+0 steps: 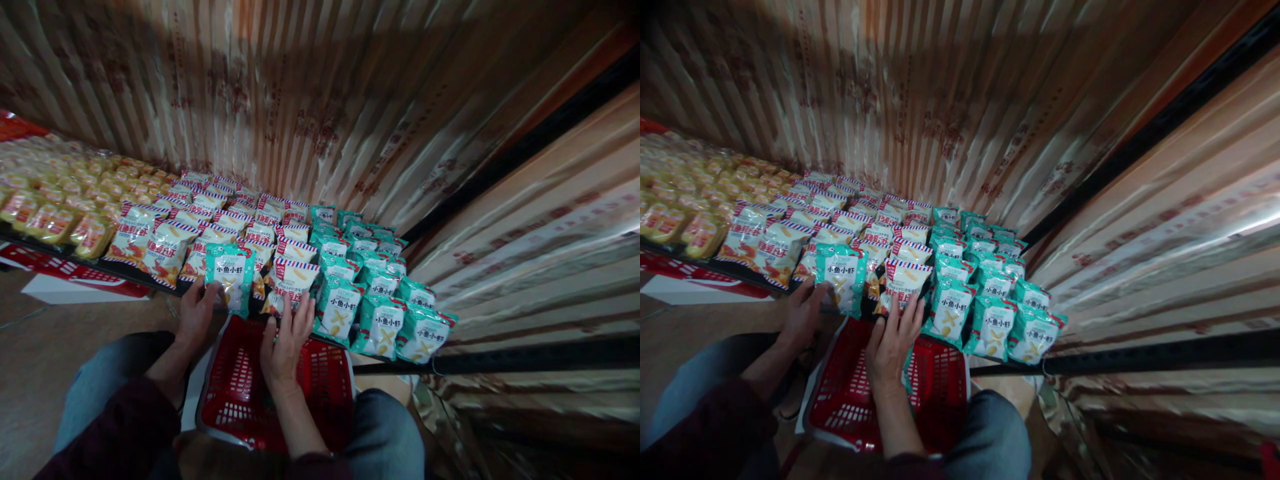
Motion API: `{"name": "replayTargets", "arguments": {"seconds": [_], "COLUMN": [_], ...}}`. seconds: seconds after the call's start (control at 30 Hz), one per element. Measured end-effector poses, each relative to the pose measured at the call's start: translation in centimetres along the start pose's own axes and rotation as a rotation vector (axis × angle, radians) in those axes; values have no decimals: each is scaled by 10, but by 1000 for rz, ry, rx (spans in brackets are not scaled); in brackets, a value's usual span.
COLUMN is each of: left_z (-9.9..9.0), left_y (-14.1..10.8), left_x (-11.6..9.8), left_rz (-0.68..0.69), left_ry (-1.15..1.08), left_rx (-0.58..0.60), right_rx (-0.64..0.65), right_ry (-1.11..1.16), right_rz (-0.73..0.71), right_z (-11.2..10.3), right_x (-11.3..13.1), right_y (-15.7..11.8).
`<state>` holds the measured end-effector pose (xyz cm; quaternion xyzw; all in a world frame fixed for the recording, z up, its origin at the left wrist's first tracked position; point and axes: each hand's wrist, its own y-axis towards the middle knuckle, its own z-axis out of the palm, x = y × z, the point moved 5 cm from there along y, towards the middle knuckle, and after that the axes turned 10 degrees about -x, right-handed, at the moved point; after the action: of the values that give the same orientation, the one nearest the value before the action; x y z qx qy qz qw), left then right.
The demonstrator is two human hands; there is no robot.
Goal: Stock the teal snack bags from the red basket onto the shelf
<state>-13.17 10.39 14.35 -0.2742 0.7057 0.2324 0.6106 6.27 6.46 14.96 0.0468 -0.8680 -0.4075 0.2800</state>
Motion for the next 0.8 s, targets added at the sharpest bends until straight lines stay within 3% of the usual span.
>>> {"name": "replayTargets", "arguments": {"seconds": [0.27, 0.67, 0.8], "left_z": [6, 9, 6], "left_y": [-3, 0, 0], "left_x": [-7, 3, -3], "left_rz": [-39, -83, 20], "left_ry": [-25, -22, 54], "left_rx": [99, 95, 56], "right_rx": [31, 55, 66], "right_ry": [29, 17, 26], "right_rz": [-19, -37, -48], "right_z": [21, 22, 22], "right_x": [-8, -13, -13], "right_y": [7, 11, 13]}}
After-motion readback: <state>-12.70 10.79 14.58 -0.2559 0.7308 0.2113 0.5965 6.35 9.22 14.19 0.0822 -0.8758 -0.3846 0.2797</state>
